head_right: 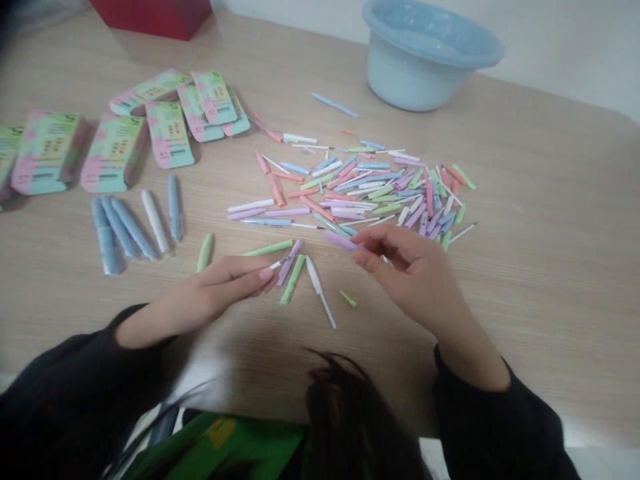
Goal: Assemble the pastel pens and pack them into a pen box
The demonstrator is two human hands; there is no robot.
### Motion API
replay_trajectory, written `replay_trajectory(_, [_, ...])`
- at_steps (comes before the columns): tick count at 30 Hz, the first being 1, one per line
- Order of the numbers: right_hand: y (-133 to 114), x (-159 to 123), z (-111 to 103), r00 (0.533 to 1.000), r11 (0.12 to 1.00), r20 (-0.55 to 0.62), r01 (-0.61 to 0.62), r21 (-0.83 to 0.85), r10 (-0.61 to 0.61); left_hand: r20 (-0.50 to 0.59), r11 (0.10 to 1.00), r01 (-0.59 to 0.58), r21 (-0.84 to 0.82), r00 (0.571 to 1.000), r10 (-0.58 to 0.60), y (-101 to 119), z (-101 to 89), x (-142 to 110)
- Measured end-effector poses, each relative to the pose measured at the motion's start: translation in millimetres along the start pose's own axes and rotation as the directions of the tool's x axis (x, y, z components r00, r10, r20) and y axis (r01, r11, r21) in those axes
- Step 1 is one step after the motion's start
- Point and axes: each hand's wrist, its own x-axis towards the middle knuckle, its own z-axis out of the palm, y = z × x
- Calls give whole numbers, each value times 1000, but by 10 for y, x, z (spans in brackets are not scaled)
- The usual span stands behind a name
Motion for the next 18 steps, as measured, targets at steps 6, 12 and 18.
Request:
replay_trajectory(6, [-234, 18, 124, 997, 994, 10, 74, 83, -75, 41, 999, -33, 42, 999, 31, 14, 17, 2])
replay_trajectory(12, [-294, -1, 158, 996, 996, 3, 87, -6, -87, 80, 999, -8, 53, 997, 4, 23, 31, 14])
replay_trajectory(18, [-303, -30, 103, 992, 990, 0, 126, -61, -127, 71, 998, -2, 68, 997, -3, 31, 33, 6])
